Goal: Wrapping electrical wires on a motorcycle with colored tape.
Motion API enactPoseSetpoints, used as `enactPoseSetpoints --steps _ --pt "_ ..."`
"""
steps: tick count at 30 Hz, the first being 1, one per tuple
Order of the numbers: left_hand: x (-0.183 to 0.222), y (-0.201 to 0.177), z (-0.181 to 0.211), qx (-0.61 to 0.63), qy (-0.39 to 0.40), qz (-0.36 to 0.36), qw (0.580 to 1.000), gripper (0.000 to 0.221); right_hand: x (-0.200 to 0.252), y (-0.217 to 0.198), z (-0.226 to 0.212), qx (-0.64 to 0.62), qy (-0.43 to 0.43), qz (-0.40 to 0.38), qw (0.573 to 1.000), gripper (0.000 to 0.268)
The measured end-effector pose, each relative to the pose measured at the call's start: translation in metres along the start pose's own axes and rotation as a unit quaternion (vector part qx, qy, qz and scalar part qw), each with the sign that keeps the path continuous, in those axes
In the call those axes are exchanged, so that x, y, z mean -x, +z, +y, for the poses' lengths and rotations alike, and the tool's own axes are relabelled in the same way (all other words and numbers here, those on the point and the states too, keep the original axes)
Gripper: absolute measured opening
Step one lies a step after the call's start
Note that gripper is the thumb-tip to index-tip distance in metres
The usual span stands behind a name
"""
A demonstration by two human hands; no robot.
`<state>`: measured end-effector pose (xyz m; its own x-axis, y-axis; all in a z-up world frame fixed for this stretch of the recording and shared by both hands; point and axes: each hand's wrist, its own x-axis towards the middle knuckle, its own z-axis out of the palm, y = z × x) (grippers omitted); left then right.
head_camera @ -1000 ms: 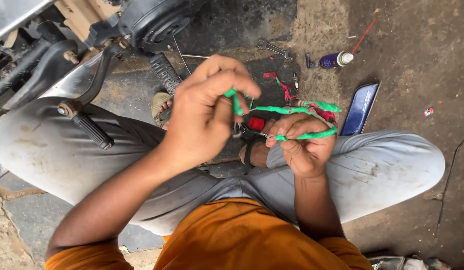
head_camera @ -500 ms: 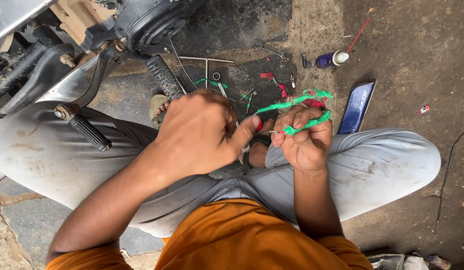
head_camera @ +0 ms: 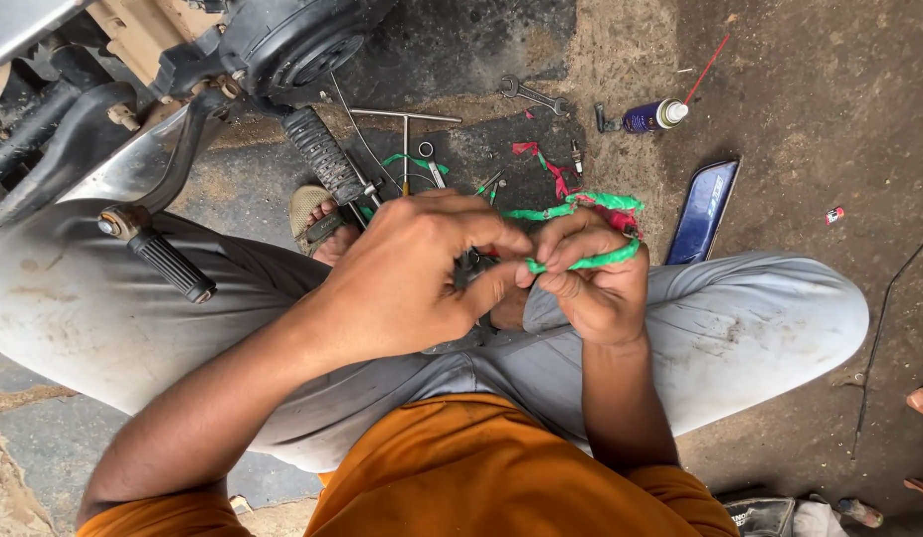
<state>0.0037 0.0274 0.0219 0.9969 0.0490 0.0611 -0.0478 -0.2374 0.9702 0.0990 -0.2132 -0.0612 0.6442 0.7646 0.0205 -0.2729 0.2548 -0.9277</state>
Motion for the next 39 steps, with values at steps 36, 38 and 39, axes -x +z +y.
enactPoseSetpoints --steps 36,38,39 --pt "0.004 0.037 -0.018 -0.21 0.04 0.097 0.972 0.019 -0.012 0.007 0.002 -0.008 0.154 0.106 0.982 0.015" --pt "0.002 0.039 -0.021 -0.194 0.015 0.091 0.977 0.015 -0.011 0.005 0.004 0.011 0.14 0.104 0.985 0.014" --pt "0.002 0.04 -0.022 -0.175 -0.011 0.084 0.981 0.012 -0.01 0.004 0.004 0.032 0.127 0.104 0.986 0.012"
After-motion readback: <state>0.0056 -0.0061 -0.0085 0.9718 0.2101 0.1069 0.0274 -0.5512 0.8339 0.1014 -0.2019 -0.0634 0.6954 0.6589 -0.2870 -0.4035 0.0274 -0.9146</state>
